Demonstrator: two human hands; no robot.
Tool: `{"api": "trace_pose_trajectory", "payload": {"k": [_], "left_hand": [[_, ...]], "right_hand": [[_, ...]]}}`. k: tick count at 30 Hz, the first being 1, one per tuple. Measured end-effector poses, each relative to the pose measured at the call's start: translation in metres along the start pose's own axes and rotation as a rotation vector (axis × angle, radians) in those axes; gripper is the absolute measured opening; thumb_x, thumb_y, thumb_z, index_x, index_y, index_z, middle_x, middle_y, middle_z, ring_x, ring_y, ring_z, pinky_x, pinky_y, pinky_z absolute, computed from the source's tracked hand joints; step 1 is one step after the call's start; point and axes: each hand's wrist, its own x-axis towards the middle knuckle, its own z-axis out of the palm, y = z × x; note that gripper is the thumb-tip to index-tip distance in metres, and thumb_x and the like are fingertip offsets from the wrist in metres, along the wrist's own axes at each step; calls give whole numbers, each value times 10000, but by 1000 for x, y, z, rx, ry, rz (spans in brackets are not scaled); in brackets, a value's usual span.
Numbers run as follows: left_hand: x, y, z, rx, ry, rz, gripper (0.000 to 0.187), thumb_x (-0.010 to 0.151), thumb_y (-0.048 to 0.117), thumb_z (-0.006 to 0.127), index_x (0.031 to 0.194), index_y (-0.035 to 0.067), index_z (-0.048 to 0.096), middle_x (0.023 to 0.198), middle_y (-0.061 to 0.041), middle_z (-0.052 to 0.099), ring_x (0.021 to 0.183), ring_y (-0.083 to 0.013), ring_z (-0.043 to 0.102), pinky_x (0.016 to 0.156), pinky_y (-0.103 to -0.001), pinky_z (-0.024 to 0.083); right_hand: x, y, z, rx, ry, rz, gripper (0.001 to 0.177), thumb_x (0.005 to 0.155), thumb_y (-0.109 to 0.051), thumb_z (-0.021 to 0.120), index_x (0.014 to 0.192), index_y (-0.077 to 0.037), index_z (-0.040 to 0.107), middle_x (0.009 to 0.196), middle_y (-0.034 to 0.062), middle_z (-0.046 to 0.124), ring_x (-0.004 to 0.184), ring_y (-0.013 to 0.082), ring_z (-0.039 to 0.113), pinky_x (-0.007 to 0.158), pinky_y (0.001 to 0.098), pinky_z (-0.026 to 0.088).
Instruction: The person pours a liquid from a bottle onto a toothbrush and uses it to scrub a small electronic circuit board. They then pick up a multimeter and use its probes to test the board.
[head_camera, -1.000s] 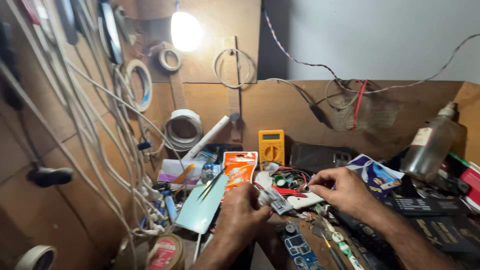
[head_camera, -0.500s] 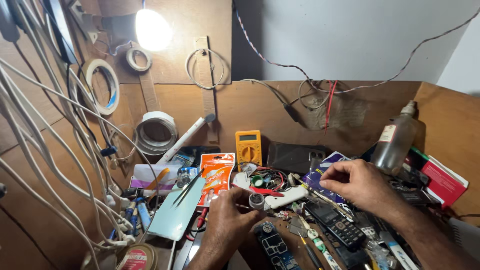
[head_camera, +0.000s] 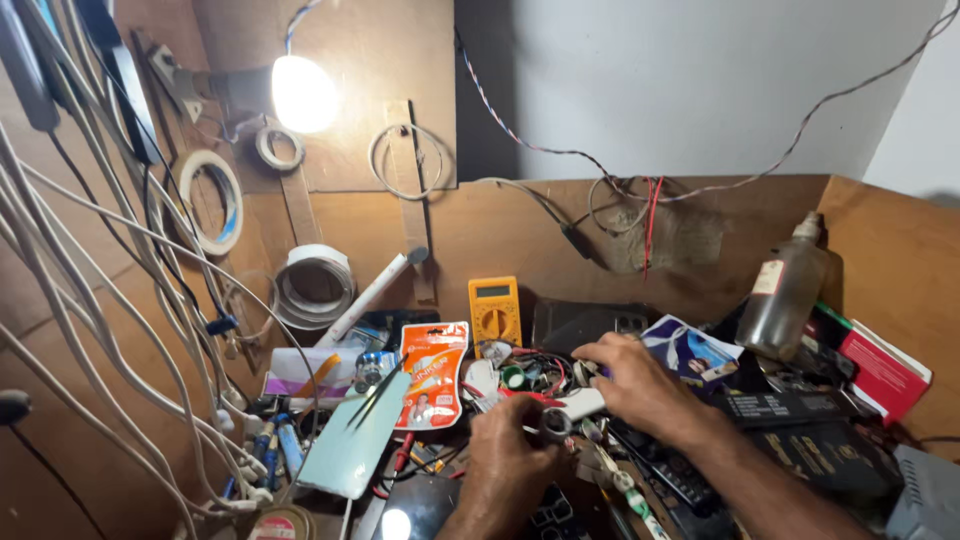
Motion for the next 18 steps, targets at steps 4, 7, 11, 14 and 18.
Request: {"api": "trace_pose_trajectory", "payload": {"k": [4, 7, 11, 14, 18], "left_hand": [[4, 3, 2, 47, -27, -112, 332, 678, 122, 805, 989, 29, 737, 863, -147, 780, 799, -241, 791, 770, -346, 621], [8, -4, 3, 41, 38, -12, 314, 670, 105, 800, 959, 2, 735, 871, -172, 765, 822, -281, 771, 791, -368, 610], [16, -18, 9, 36, 93, 0, 320, 666, 103, 813, 958, -2, 734, 879, -175, 761, 834, -295, 764, 802, -377, 602], [22, -28, 11, 34, 90, -53, 320, 678, 124, 850, 951, -1, 740, 884, -165, 769, 820, -271, 762, 772, -377, 601], [29, -31, 13, -109, 30, -197, 364, 702, 144, 871, 1013, 21, 726, 896, -125, 799, 800, -193, 790, 727, -334, 631]], "right_hand": [[10, -3, 12, -119, -110, 31, 360, 784, -85, 697, 1142, -71, 730, 1081, 134, 672, 1133, 318, 606, 970, 431, 498], [18, 2, 18, -193, -149, 44, 289, 781, -103, 711, 1061, -38, 732, 1059, 136, 660, 1125, 321, 602, 975, 434, 497], [24, 8, 12, -197, 46, -150, 262, 768, -111, 761, 1010, -12, 742, 940, 136, 698, 955, 295, 657, 889, 409, 528], [19, -2, 3, 400, 149, 221, 316, 805, -146, 831, 1084, -12, 767, 826, 112, 731, 731, 204, 628, 688, 379, 539], [-6, -25, -5, 714, 13, 201, 309, 806, -176, 807, 1080, -34, 791, 897, 20, 818, 779, 68, 727, 717, 255, 592]]}}
